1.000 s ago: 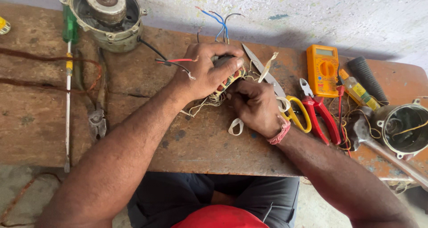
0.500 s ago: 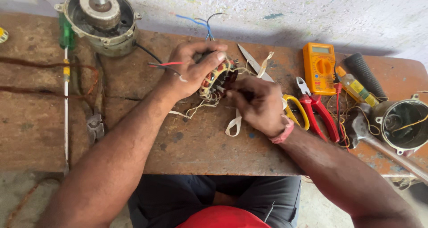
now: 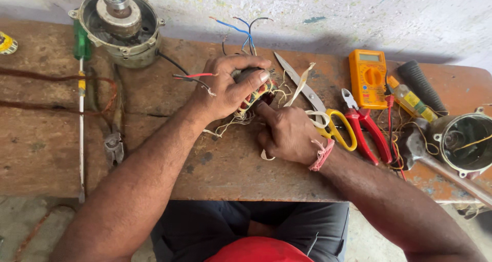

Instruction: The person removes a white cloth band from a motor stator by hand and with pliers, then adjusts the internal copper windings and wires. The work is performed at a cluttered workbench with tools and a multimeter visible.

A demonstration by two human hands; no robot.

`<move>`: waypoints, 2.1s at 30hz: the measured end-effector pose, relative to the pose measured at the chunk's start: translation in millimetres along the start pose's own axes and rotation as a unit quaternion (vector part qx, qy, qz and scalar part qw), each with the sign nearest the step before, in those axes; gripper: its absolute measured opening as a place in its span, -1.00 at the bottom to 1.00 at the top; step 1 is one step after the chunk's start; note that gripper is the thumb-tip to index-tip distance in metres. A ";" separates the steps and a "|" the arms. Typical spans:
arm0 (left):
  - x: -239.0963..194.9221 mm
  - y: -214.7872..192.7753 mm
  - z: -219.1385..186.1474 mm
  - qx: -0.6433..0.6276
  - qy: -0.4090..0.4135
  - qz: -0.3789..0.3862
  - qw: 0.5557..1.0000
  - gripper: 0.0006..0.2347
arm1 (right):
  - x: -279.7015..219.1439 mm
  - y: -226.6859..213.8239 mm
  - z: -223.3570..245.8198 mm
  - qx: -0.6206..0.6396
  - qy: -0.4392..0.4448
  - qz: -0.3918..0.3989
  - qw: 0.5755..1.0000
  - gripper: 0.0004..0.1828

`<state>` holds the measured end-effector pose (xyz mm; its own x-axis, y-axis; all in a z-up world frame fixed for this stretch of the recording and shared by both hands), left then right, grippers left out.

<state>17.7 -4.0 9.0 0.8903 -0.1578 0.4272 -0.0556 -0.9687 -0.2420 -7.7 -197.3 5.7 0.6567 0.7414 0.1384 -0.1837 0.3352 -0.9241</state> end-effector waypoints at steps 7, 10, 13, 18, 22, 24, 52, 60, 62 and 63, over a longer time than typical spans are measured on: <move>-0.2 1.2 2.2 0.010 0.000 0.006 1.000 -0.73 | 5.6 -3.7 2.0 -0.033 0.013 0.015 0.999 -0.40; 0.6 2.2 2.5 0.009 -0.007 0.005 1.000 -0.73 | 7.9 -2.0 6.3 -0.146 0.042 0.068 0.986 -0.42; 0.6 2.2 1.1 0.007 -0.016 0.004 1.000 -0.73 | 9.8 -1.8 11.5 -0.193 0.035 0.063 0.978 -0.42; -0.1 3.3 -3.1 0.023 0.010 -0.003 1.000 -0.74 | 7.8 1.4 13.0 -0.208 0.036 0.048 0.976 -0.41; 0.9 6.2 -0.7 0.022 -0.044 0.003 0.999 -0.73 | 8.1 4.3 9.3 -0.209 0.036 0.048 0.976 -0.43; 2.1 6.1 -2.5 0.046 0.021 0.009 0.999 -0.75 | 7.1 -1.6 3.9 -0.153 0.010 0.011 0.988 -0.44; -1.9 6.7 -4.2 0.025 -0.029 -0.011 0.999 -0.73 | 2.6 11.9 -14.2 0.015 -0.006 -0.197 0.980 -0.87; -2.3 7.4 -2.9 0.050 0.058 -0.019 0.997 -0.75 | 5.4 14.5 -10.8 -0.060 -0.101 -0.203 0.972 -0.76; -2.8 7.5 -2.1 0.053 0.055 -0.015 0.997 -0.75 | 4.4 12.2 -8.7 -0.085 -0.144 -0.209 0.963 -0.76; -2.8 7.8 -1.9 0.054 0.054 -0.013 0.997 -0.76 | 3.9 11.0 -8.3 -0.089 -0.161 -0.208 0.961 -0.76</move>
<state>13.9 -11.5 7.6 0.8361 -0.1579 0.5253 0.0222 -0.9472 -0.3199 -1.1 -195.5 -6.9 0.3807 0.7159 0.5853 0.1922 0.5579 -0.8074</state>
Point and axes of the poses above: each hand's wrist, its own x-axis towards the middle knuckle, its own y-axis out of the palm, z = x × y, the point moved 2 cm from there along x, towards the middle knuckle, and after that the axes turned 4 degrees about -x, right-handed, at the moved point
